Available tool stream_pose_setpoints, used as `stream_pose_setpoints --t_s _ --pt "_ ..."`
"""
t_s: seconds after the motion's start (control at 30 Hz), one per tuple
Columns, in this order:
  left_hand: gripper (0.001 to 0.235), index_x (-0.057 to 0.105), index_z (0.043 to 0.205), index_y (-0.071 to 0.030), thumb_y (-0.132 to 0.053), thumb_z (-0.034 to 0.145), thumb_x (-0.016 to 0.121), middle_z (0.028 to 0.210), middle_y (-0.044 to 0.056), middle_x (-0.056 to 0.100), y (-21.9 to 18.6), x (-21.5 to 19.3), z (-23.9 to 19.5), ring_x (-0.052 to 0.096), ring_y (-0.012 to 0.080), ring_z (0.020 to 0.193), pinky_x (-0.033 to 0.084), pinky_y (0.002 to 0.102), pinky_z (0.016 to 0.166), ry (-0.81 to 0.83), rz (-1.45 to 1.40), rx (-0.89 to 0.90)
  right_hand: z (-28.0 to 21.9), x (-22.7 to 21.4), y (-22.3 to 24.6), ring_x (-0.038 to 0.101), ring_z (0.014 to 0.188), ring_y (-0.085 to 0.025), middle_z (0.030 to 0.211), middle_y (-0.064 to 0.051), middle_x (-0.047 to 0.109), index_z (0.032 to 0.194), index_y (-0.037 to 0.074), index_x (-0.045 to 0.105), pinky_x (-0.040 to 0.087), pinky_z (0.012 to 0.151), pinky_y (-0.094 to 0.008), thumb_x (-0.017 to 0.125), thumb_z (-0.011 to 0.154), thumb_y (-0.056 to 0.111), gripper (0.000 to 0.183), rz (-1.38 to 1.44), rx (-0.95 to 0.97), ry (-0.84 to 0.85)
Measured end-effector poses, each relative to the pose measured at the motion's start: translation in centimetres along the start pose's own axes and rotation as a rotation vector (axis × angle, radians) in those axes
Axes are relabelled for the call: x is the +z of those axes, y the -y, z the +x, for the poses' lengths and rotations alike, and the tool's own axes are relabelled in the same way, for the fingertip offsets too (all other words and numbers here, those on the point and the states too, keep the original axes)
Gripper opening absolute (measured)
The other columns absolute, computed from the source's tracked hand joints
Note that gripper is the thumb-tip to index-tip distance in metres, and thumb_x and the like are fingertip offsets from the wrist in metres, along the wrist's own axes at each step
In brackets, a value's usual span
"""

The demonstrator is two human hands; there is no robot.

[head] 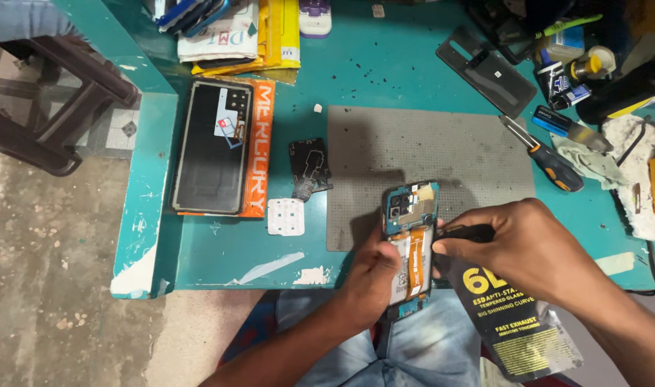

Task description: The person disassembles a mobile phone, removes the battery, and uses tweezers to lift and remove the motherboard from the phone chassis. The person handles the phone, battery, and motherboard throughout the process.

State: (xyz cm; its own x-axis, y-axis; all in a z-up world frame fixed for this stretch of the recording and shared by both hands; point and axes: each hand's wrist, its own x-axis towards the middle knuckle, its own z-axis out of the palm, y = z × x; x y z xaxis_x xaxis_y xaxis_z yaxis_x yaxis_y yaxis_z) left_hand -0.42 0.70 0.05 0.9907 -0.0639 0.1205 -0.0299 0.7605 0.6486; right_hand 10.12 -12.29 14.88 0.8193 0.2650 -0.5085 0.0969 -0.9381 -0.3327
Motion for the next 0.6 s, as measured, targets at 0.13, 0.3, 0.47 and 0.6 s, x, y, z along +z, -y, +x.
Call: stream_pose_setpoints --t_s 0.13,0.3,0.47,0.6 --pt "0.098 0.048 0.154 -0.002 -0.079 0.096 0.03 0.136 0.013 0.064 -0.6 0.0 -0.3 0.068 0.02 0.111 0.059 0.036 0.095 0.007 -0.002 -0.014 -0.1 0.4 -0.2 0.065 0.055 -0.01 0.073 -0.008 0.078 0.102 0.011 0.085 0.053 0.055 -0.031 0.087 0.077 0.028 0.03 0.046 -0.047 -0.004" --pt "0.103 0.051 0.148 -0.001 -0.081 0.092 0.018 0.136 0.01 0.065 -1.5 0.5 -0.1 0.067 0.0158 0.115 0.058 0.033 0.097 -0.094 0.121 -0.031 -0.2 1.2 -0.9 0.063 0.054 -0.01 0.071 -0.008 0.079 0.098 0.011 0.085 0.053 0.055 -0.031 0.087 0.078 0.028 0.027 0.018 -0.098 0.011" --pt "0.092 0.056 0.144 0.0 -0.073 0.103 0.018 0.128 0.011 0.068 -1.8 0.8 0.2 0.068 0.0163 0.108 0.058 0.031 0.09 -0.127 0.061 -0.02 -0.5 1.7 -0.9 0.051 0.049 -0.012 0.055 -0.011 0.071 0.095 0.01 0.088 0.045 0.049 -0.033 0.09 0.082 0.031 0.025 0.006 0.001 -0.042" --pt "0.088 0.057 0.143 -0.001 -0.07 0.104 0.019 0.126 0.011 0.068 -1.8 1.0 0.3 0.068 0.016 0.105 0.058 0.031 0.087 -0.137 0.009 -0.058 -0.9 2.1 -0.6 0.046 0.045 -0.012 0.051 -0.009 0.067 0.09 0.007 0.086 0.038 0.044 -0.034 0.088 0.08 0.029 0.025 0.099 0.013 -0.085"
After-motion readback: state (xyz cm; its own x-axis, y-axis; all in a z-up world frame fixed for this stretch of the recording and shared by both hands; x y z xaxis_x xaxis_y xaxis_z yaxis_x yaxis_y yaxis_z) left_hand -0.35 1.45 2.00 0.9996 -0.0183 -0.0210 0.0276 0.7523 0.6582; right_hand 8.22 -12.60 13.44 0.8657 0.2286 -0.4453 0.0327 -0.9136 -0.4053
